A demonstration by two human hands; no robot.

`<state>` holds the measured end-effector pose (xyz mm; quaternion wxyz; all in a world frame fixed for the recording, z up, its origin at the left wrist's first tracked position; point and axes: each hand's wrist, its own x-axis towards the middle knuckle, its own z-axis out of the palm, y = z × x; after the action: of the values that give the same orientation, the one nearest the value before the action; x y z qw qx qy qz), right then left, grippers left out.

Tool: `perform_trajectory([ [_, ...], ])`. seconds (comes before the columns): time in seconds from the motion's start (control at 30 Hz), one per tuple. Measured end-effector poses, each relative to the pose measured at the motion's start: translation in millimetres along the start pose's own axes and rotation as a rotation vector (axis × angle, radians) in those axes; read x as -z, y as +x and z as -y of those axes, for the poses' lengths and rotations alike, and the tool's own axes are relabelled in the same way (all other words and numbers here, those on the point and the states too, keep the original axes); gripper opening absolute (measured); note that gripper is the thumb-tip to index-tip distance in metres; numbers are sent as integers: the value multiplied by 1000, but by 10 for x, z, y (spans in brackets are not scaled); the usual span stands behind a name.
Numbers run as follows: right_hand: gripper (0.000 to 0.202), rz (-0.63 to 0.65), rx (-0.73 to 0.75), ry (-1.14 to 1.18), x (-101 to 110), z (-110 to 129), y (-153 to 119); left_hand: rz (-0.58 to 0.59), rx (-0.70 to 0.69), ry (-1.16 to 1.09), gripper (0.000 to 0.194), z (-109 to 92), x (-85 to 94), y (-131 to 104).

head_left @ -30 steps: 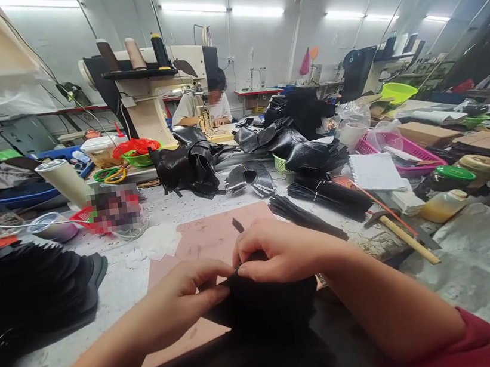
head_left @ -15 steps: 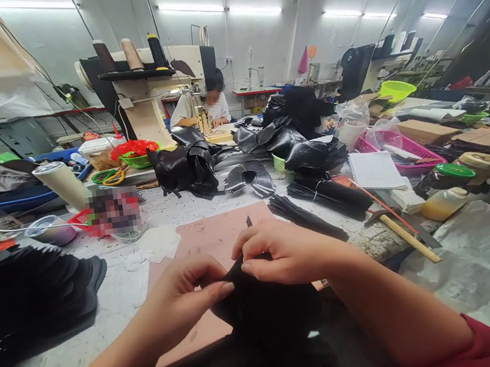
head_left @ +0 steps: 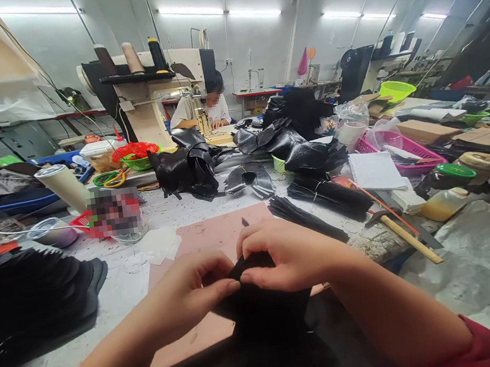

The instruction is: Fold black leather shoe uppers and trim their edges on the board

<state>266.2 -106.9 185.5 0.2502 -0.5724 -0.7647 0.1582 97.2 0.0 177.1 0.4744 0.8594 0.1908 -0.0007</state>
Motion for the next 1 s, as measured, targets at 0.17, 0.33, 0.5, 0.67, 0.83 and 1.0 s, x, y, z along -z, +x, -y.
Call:
perform_trajectory([
  [0.17, 9, -94, -12, 40, 37, -39, -39, -38, 45, -82, 21, 28, -27, 23],
  [0.33, 9, -99, 0, 58, 32, -54, -52, -31, 28, -126, 24, 17, -33, 10],
  [0.5, 7, -102, 7, 74, 30, -40, -52, -51, -47, -187, 24, -16, -56, 28],
  [0.67, 6, -130, 23, -4, 39, -4, -64, -125, -7, -217, 19, -55, -102, 76],
  [0.83, 4, -164, 79, -124, 58, -4, -109, -141, 23, -269, 20, -43, -146, 77],
  [1.0, 4, -179, 81, -116, 53, -28, -117, -127, 8, -271, 18, -33, -149, 84],
])
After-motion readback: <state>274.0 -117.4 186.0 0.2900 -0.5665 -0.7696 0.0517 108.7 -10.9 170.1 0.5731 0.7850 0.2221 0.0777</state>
